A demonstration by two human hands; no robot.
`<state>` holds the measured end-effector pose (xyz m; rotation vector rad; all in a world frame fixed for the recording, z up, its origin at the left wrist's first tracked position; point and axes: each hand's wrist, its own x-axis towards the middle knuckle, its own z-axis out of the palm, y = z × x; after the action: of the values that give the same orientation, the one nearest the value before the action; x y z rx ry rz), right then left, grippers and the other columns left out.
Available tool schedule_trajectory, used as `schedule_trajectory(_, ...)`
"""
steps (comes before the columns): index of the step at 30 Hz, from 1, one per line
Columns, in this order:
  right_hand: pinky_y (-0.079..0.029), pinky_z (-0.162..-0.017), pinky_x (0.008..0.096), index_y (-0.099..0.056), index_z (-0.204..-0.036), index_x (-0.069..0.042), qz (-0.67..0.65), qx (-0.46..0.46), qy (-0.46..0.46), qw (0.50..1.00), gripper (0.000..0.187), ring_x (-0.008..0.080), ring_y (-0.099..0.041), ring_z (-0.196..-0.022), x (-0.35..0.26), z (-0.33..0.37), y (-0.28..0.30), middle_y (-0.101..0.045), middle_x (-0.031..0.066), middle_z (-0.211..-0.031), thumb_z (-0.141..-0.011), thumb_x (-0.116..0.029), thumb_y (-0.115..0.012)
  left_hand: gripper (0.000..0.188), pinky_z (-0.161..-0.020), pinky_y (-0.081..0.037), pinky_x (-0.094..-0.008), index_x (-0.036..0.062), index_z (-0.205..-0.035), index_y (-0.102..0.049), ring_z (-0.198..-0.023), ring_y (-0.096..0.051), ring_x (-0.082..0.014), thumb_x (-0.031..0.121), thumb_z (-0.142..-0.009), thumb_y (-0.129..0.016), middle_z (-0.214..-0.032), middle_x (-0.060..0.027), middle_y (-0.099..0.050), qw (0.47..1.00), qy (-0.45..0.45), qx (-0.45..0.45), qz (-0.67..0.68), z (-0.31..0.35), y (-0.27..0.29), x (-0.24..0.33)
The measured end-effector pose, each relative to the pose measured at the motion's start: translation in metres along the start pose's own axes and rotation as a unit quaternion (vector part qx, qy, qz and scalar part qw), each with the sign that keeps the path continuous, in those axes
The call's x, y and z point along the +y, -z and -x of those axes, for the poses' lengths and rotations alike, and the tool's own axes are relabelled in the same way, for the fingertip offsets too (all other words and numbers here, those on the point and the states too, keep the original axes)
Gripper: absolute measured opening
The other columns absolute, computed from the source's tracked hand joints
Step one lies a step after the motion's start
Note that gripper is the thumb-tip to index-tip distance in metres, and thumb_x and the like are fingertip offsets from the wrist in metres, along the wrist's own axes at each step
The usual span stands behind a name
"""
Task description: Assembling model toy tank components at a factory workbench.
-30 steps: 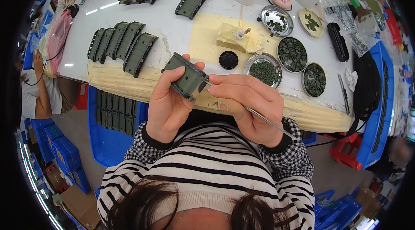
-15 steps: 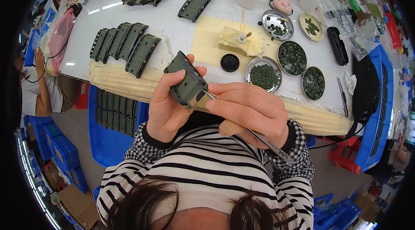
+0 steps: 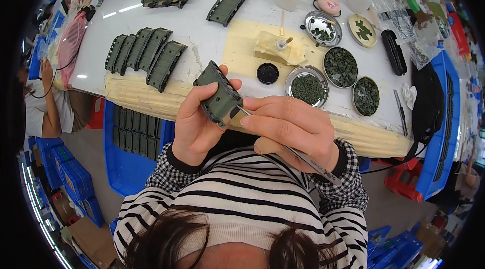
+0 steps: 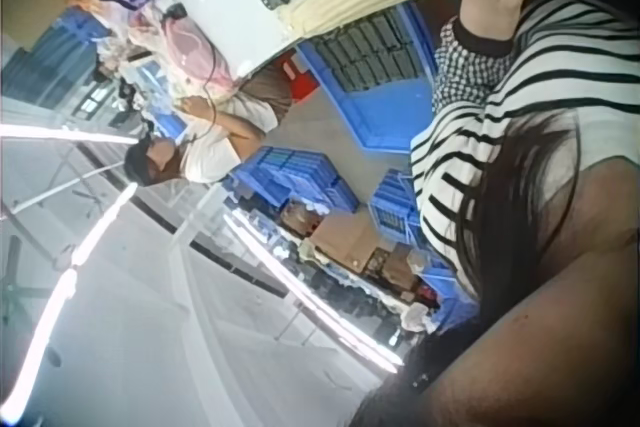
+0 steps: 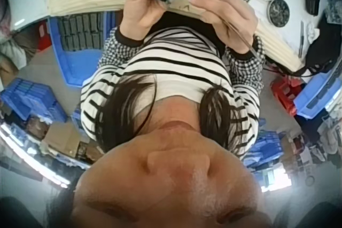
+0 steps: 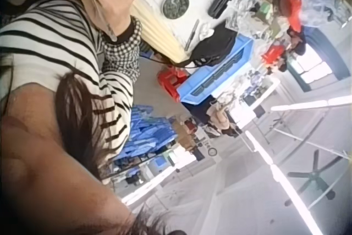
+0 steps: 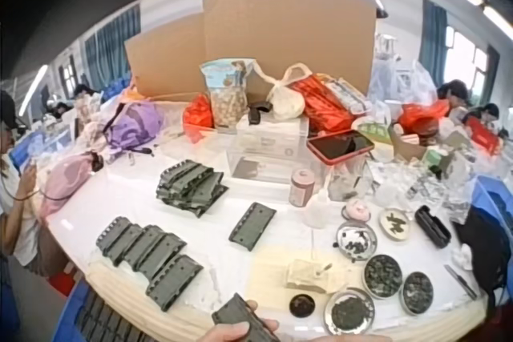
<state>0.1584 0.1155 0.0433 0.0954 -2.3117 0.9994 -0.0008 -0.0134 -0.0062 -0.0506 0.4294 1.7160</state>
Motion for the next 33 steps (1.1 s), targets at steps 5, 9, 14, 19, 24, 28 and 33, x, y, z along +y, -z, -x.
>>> schedule_trajectory(5, -0.055, -0.071, 0.0320, -0.066, -0.100, 0.001, 0.005, -0.002, -0.002, 1.000, 0.030, 0.0284, -0.066, -0.090, 0.001, 0.000, 0.000, -0.066, 0.0165, -0.097, -0.072, -0.006, -0.073, 0.033, -0.083, -0.053, -0.0360, 0.0108, -0.124, -0.046, -0.100, -0.063, -0.0233, 0.011, -0.091, -0.052, -0.115, -0.0181, -0.059, 1.000, 0.004, 0.023, 0.008, 0.000, -0.001, -0.001)
schedule_trajectory(9, -0.055, -0.071, 0.0318, -0.066, -0.100, 0.001, 0.011, -0.008, -0.003, 1.000, 0.030, 0.0285, -0.066, -0.090, 0.001, 0.000, 0.001, -0.066, 0.0164, -0.097, -0.072, -0.007, -0.073, 0.032, -0.083, -0.053, -0.0360, 0.0108, -0.123, -0.047, -0.100, -0.063, -0.0230, 0.011, -0.091, -0.053, -0.115, -0.0179, -0.060, 0.999, -0.002, 0.045, -0.002, 0.000, -0.004, -0.001)
schedule_trajectory(14, -0.055, -0.071, 0.0319, -0.066, -0.099, 0.000, 0.013, 0.000, 0.007, 1.000, 0.031, 0.0281, -0.066, -0.090, 0.003, 0.001, -0.001, -0.066, 0.0149, -0.096, -0.071, -0.008, -0.074, 0.032, -0.084, -0.052, -0.0356, 0.0104, -0.123, -0.048, -0.101, -0.062, -0.0228, 0.011, -0.091, -0.053, -0.115, -0.0175, -0.060, 0.999, 0.003, 0.040, -0.001, -0.001, -0.002, -0.002)
schedule_trajectory(19, -0.055, -0.071, 0.0320, -0.066, -0.100, 0.000, 0.017, -0.004, 0.012, 1.000, 0.033, 0.0277, -0.066, -0.091, 0.001, -0.001, 0.001, -0.066, 0.0140, -0.095, -0.070, -0.010, -0.074, 0.033, -0.086, -0.051, -0.0352, 0.0089, -0.124, -0.047, -0.104, -0.061, -0.0229, 0.012, -0.091, -0.053, -0.114, -0.0173, -0.060, 0.999, 0.015, 0.029, 0.001, -0.002, -0.001, -0.001)
schedule_trajectory(24, -0.054, -0.072, 0.0322, -0.065, -0.104, -0.001, -0.006, 0.018, -0.005, 1.000, 0.035, 0.0277, -0.066, -0.091, 0.000, -0.001, 0.001, -0.067, 0.0155, -0.097, -0.072, -0.012, -0.073, 0.036, -0.086, -0.051, -0.0351, 0.0086, -0.126, -0.045, -0.104, -0.061, -0.0228, 0.012, -0.091, -0.053, -0.114, -0.0176, -0.060, 1.000, 0.016, 0.007, -0.003, -0.008, -0.002, 0.001)
schedule_trajectory(28, -0.054, -0.074, 0.0329, -0.064, -0.105, -0.001, -0.065, 0.079, -0.030, 0.994, 0.024, 0.0277, -0.066, -0.090, 0.002, 0.006, -0.001, -0.067, 0.0177, -0.101, -0.086, -0.016, -0.062, 0.041, -0.087, -0.051, -0.0344, 0.0133, -0.132, -0.040, -0.106, -0.060, -0.0224, 0.012, -0.093, -0.051, -0.113, -0.0183, -0.060, 0.999, 0.012, -0.040, 0.027, -0.012, -0.002, 0.004)
schedule_trajectory(33, -0.052, -0.077, 0.0331, -0.064, -0.104, 0.000, -0.089, 0.138, -0.028, 0.986, 0.025, 0.0277, -0.065, -0.090, 0.006, 0.012, -0.002, -0.067, 0.0192, -0.100, -0.095, -0.017, -0.048, 0.048, -0.080, -0.058, -0.0335, 0.0156, -0.142, -0.033, -0.106, -0.060, -0.0266, 0.014, -0.096, -0.045, -0.119, -0.0209, -0.056, 0.997, -0.077, -0.015, 0.027, -0.010, -0.009, 0.011)
